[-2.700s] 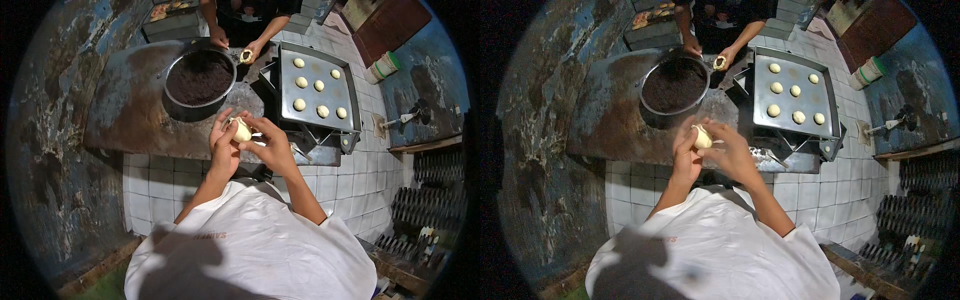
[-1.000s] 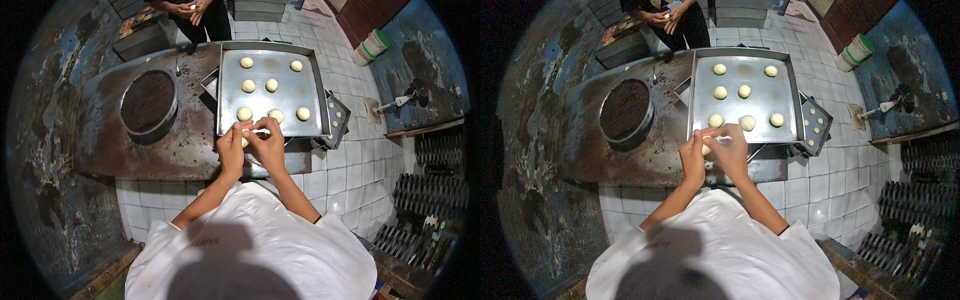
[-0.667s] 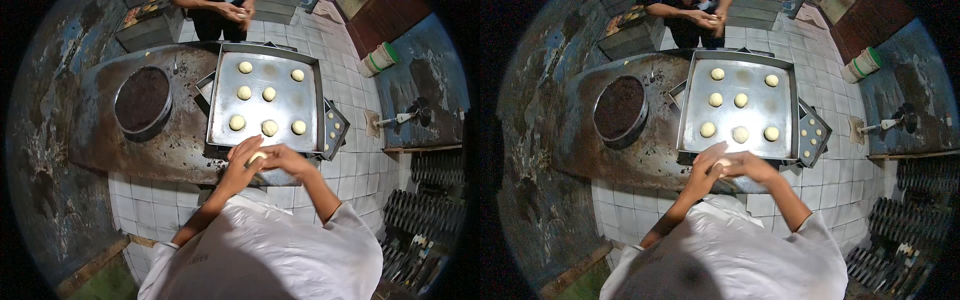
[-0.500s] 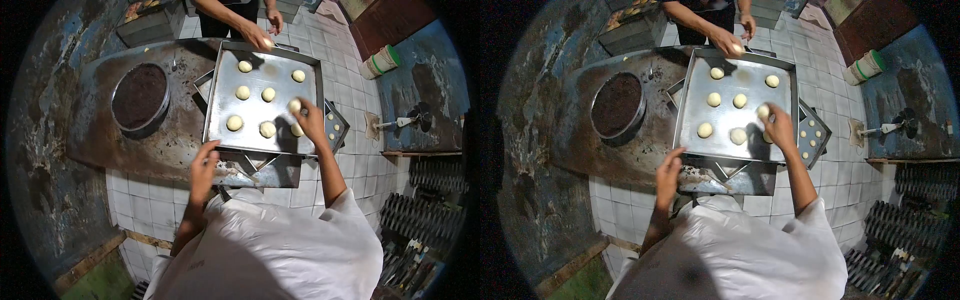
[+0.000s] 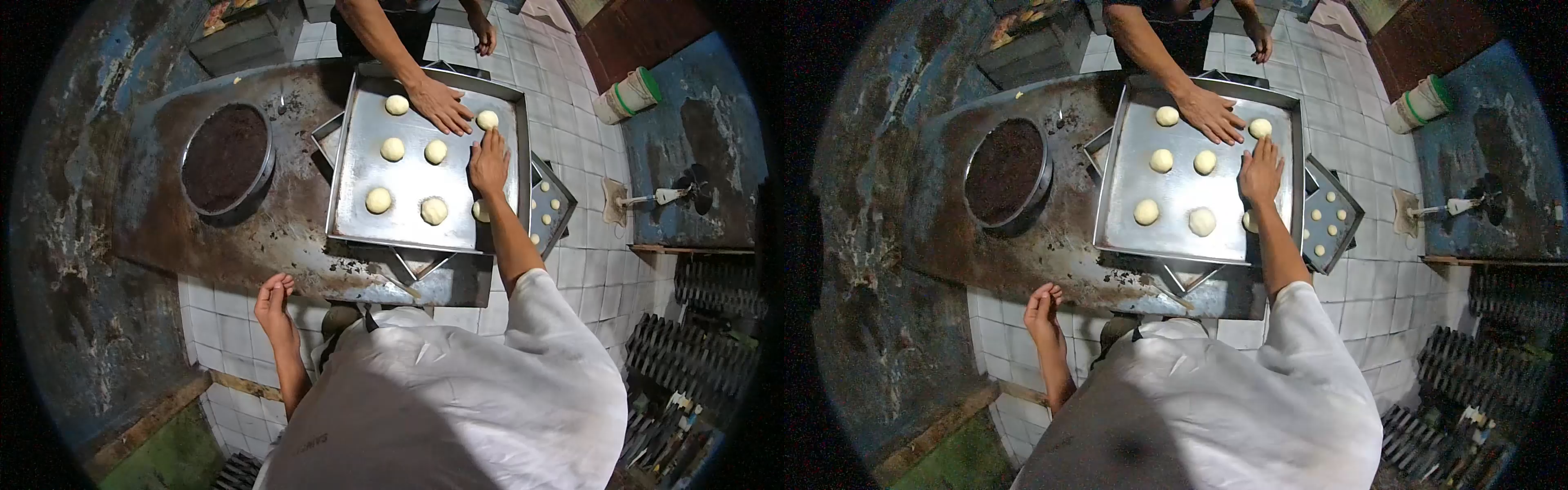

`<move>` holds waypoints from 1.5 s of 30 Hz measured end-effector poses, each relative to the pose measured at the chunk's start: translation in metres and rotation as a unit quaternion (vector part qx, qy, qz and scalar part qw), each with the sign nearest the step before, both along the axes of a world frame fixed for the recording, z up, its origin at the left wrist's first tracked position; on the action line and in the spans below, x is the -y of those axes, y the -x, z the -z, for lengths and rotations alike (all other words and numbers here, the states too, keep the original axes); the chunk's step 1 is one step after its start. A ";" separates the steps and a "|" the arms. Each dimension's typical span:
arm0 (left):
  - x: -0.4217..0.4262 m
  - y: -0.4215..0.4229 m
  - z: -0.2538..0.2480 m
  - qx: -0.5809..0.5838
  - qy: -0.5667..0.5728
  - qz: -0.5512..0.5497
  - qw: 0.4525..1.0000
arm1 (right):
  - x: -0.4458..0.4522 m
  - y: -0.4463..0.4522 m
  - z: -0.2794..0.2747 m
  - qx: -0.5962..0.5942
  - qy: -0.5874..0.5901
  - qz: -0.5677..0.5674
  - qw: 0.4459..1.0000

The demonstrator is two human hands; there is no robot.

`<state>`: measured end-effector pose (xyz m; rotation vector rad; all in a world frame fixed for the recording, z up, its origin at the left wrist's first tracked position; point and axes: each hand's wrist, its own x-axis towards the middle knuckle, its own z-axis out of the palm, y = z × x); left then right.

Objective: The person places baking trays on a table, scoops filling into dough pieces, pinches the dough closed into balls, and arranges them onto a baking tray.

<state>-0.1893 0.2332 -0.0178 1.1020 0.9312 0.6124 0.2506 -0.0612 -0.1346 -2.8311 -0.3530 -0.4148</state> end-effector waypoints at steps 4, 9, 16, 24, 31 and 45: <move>0.004 -0.004 -0.005 0.003 -0.059 0.046 0.997 | 0.004 0.004 -0.018 -0.085 0.047 0.025 0.995; -0.014 0.012 0.004 0.004 -0.086 0.022 0.996 | 0.023 -0.039 -0.002 -0.172 -0.090 0.012 0.981; -0.032 0.037 0.021 -0.015 -0.062 -0.019 0.998 | 0.034 0.077 -0.150 -0.076 -0.335 0.019 0.939; -0.023 -0.011 0.017 -0.018 -0.058 0.048 0.997 | -0.016 0.284 -0.089 -0.303 -0.230 -0.204 0.902; -0.004 -0.058 0.000 -0.013 -0.087 0.140 0.986 | -0.046 0.177 -0.059 -0.042 0.049 -0.161 0.985; 0.064 -0.110 -0.004 0.048 -0.079 0.313 0.945 | 0.003 0.198 -0.120 -0.099 -0.061 -0.114 0.987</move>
